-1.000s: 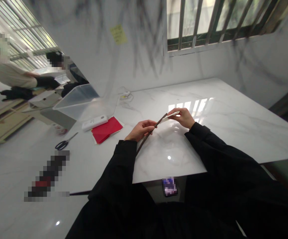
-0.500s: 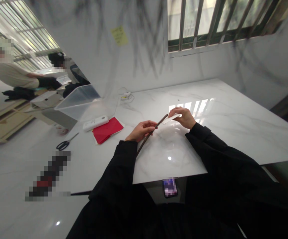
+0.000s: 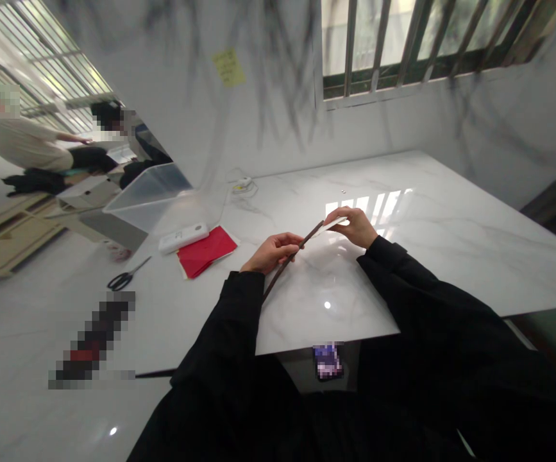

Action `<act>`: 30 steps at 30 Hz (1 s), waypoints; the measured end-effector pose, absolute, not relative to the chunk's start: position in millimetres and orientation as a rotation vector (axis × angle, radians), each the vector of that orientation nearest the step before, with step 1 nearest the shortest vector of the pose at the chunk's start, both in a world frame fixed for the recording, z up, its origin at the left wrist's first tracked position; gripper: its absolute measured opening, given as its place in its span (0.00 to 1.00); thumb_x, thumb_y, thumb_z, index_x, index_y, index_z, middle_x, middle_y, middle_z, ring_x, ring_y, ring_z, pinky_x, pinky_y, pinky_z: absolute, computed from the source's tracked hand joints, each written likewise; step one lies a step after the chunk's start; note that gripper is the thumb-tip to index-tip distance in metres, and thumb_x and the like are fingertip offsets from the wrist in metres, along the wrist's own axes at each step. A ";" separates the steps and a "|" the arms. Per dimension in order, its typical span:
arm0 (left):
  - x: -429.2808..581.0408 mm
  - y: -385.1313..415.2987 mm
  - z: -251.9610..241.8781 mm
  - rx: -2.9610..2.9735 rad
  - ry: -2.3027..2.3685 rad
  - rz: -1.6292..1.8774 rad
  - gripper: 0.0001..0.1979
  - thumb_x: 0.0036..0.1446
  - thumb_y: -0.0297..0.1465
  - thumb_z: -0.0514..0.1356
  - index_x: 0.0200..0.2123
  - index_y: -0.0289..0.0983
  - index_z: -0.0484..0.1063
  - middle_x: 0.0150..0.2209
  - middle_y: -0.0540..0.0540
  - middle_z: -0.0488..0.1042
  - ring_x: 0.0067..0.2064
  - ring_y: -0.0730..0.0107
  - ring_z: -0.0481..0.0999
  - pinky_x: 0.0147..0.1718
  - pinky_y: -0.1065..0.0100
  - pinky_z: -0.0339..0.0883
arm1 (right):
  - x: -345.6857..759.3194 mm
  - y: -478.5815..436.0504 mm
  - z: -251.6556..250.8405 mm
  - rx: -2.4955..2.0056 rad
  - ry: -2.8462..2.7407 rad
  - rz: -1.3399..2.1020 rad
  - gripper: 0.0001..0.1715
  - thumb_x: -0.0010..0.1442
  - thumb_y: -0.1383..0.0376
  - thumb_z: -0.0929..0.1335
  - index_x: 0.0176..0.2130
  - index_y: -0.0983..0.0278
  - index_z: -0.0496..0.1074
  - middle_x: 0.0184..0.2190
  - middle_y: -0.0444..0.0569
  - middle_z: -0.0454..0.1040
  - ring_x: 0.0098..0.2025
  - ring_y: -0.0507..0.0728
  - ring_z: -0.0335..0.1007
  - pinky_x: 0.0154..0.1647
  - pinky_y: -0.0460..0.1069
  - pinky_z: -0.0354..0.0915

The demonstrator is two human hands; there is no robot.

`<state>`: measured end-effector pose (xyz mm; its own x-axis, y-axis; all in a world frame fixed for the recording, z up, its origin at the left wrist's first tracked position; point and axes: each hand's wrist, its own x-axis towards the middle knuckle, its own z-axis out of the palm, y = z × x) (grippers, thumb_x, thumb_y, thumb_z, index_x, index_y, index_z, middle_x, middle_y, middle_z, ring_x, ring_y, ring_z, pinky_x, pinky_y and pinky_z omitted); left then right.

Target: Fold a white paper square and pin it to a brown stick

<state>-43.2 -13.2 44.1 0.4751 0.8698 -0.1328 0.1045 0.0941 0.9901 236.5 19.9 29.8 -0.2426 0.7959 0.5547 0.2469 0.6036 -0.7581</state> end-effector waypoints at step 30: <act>-44.3 -11.2 40.7 1.344 0.919 0.736 0.20 0.48 0.36 0.74 0.44 0.34 0.80 0.34 0.47 0.77 0.26 0.79 0.70 0.20 0.76 0.51 | 236.5 20.2 28.4 -0.897 -1.782 0.744 0.15 0.58 0.53 0.76 0.38 0.61 0.84 0.39 0.51 0.84 0.42 0.59 0.77 0.43 0.53 0.68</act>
<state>-44.3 -11.2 40.7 0.4725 0.8722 -0.1266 0.0675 0.1074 0.9919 236.5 20.2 28.4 -0.2588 0.8356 0.4846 0.2430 0.5419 -0.8046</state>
